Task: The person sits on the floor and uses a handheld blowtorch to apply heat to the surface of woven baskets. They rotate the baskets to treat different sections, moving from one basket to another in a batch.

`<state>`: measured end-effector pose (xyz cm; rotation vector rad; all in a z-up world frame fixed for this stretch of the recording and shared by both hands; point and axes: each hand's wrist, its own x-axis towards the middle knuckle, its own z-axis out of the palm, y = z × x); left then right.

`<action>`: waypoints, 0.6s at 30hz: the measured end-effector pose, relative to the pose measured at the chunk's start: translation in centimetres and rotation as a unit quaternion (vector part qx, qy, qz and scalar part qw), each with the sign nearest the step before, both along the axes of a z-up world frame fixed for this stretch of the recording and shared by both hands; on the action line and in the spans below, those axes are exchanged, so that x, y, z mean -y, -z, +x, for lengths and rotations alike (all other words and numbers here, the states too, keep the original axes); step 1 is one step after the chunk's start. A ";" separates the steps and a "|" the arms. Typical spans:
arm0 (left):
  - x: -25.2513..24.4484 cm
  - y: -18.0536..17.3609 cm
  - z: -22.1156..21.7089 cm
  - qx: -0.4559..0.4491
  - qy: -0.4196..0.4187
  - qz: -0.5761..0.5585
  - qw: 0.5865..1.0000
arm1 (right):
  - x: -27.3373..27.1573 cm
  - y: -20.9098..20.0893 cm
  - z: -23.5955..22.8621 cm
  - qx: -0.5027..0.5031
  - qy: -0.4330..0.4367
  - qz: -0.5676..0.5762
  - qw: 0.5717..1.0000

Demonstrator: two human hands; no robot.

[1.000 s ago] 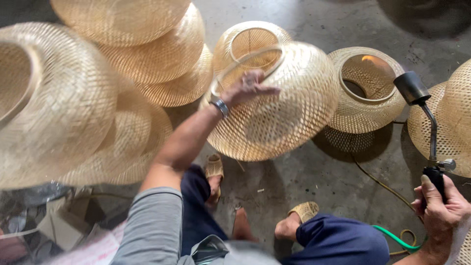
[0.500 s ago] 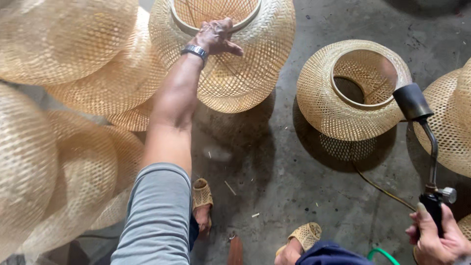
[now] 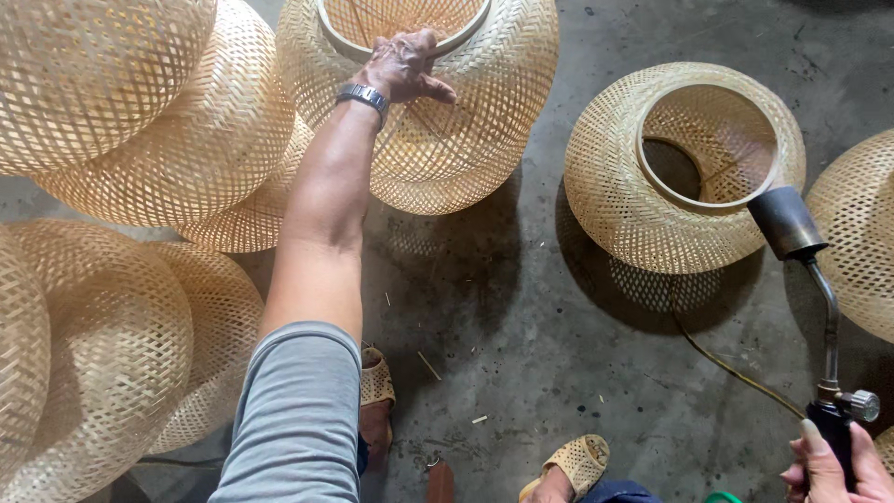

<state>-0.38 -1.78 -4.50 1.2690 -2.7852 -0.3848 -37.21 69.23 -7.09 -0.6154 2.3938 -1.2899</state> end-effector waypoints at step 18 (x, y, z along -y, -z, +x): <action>-1.0 3.1 -1.0 0.039 0.007 -0.069 0.997 | -3.2 7.7 -6.7 -0.012 0.038 0.003 0.999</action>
